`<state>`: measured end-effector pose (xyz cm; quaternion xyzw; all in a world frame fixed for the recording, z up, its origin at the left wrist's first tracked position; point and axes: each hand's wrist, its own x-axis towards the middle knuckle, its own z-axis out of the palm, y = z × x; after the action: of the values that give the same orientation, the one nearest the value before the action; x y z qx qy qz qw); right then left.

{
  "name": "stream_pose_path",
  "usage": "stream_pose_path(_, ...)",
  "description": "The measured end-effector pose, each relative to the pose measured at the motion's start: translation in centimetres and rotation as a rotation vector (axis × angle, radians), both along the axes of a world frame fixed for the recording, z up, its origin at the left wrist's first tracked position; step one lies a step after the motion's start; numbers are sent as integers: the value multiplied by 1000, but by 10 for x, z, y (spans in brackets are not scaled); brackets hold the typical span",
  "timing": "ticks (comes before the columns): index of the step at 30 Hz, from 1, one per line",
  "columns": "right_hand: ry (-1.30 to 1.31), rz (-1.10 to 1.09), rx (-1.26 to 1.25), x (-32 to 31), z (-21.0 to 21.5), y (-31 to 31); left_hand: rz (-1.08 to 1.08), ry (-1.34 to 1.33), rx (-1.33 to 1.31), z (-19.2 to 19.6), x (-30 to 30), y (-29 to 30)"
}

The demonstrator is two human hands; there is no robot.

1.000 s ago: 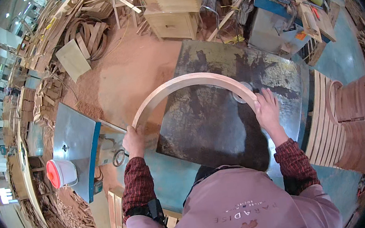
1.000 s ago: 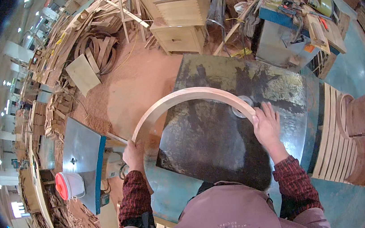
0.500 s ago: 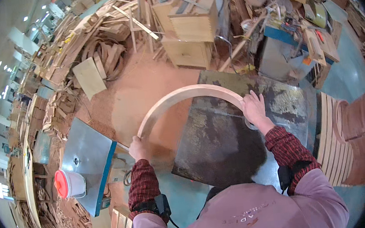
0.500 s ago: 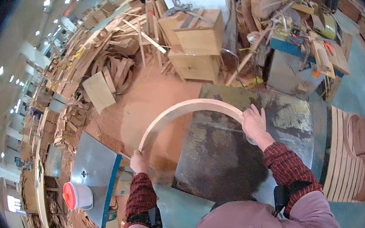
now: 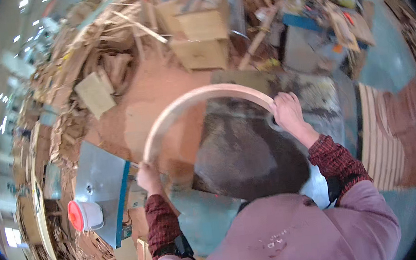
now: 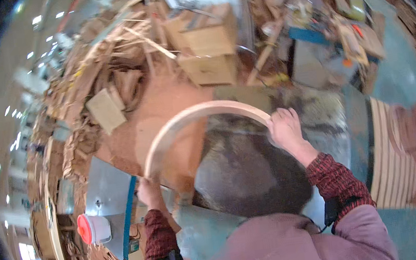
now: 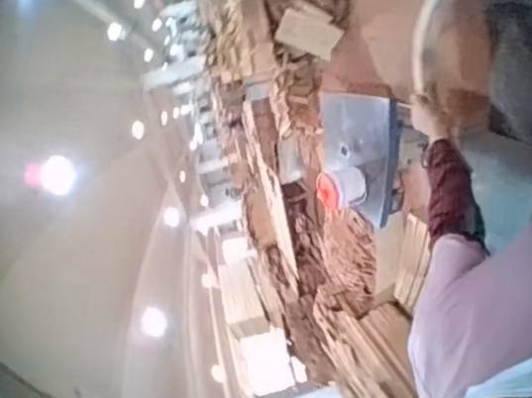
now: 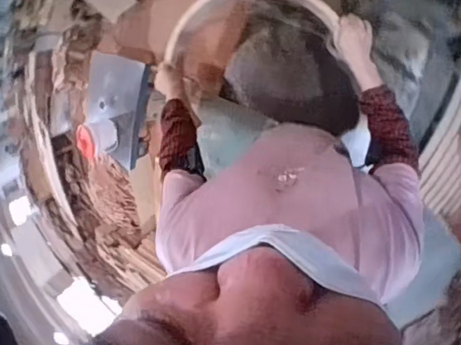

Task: Sanding the inner edges of curved wooden furniture components using a spindle sander and stacking them on a pallet.

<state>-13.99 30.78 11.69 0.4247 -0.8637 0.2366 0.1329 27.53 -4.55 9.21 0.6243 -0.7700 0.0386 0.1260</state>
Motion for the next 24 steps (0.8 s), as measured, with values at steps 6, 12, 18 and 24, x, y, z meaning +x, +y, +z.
stream_pose_path(6, -217, -174, -23, 71, 6, 140, -193, 43, 88, 24, -11, 89)
stream_pose_path(12, -339, -353, 42, 126, -38, 248, -417, -11, 219, -12, -40, 131)
stream_pose_path(18, -257, -406, 139, 95, -36, 244, -508, -63, 148, -38, -78, 124)
stream_pose_path(24, -329, -343, 344, 68, -29, 217, -508, -20, 104, -32, -70, 116)
